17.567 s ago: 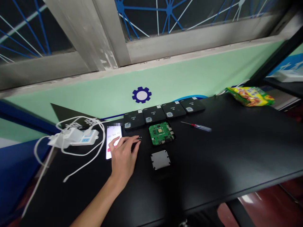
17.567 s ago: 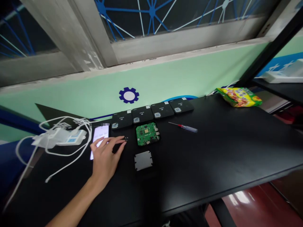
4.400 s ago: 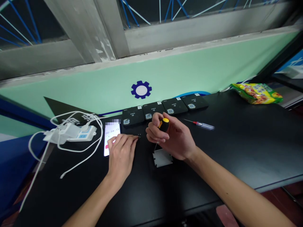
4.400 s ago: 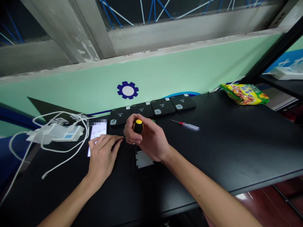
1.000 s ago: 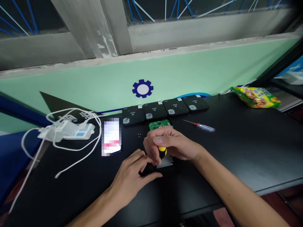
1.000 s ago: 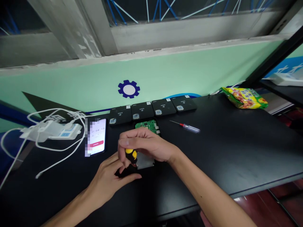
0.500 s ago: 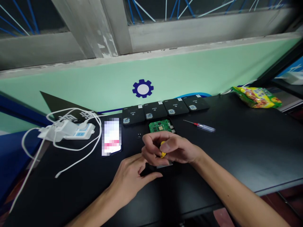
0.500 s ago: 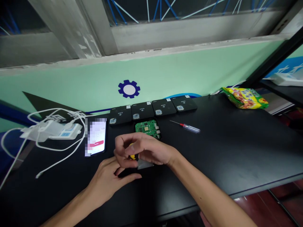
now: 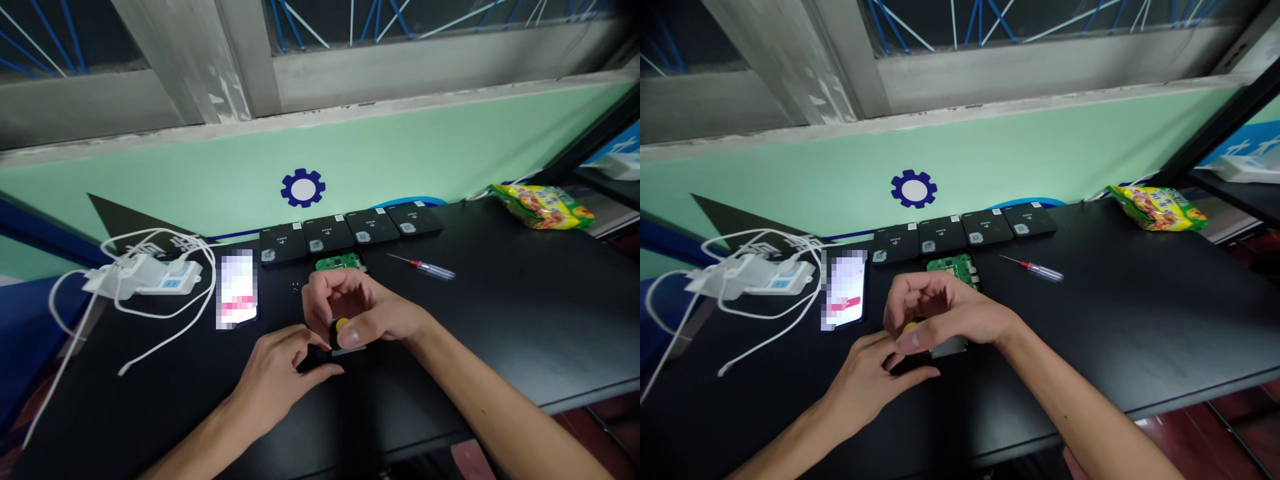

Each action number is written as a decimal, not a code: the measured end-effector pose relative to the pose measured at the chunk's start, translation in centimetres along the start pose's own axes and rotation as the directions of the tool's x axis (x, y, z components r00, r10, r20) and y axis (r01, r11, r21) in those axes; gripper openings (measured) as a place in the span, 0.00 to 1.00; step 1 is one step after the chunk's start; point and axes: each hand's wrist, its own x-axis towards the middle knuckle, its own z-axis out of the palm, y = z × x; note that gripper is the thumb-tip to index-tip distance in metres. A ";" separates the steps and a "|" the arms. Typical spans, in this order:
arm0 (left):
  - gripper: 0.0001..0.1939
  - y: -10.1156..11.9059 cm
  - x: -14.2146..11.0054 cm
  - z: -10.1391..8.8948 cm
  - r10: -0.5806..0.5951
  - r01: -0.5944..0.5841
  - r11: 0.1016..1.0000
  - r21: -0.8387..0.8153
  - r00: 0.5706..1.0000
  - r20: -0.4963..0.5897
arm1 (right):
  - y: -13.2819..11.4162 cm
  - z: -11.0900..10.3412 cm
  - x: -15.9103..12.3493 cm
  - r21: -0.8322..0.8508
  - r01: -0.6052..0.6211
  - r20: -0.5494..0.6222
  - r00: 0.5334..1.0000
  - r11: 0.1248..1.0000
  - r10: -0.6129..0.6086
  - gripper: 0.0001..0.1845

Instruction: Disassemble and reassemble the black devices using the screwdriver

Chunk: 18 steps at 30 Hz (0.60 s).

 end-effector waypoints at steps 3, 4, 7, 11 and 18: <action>0.18 0.0 0.0 0.0 -0.046 0.047 0.999 -0.009 0.998 0.036 | 0.0 -0.2 0.1 -0.046 -0.044 0.028 0.999 0.998 0.045 0.09; 0.17 0.1 0.0 0.0 -0.056 0.057 0.998 -0.021 0.997 0.048 | 0.0 -0.1 0.1 -0.050 -0.055 0.040 0.998 0.997 0.057 0.07; 0.17 0.3 0.1 -0.2 -0.106 0.111 0.993 -0.047 0.990 0.089 | -0.2 0.3 0.5 -0.053 -0.052 0.055 0.997 0.997 0.055 0.13; 0.19 0.4 0.2 -0.2 -0.174 0.185 0.979 -0.079 0.976 0.128 | -0.4 0.9 0.8 -0.092 -0.057 0.041 0.997 0.994 0.061 0.19; 0.12 0.0 0.0 -0.1 -0.122 0.130 0.988 -0.083 0.988 0.095 | -0.3 0.7 0.3 -0.054 -0.110 0.041 0.993 0.992 0.112 0.24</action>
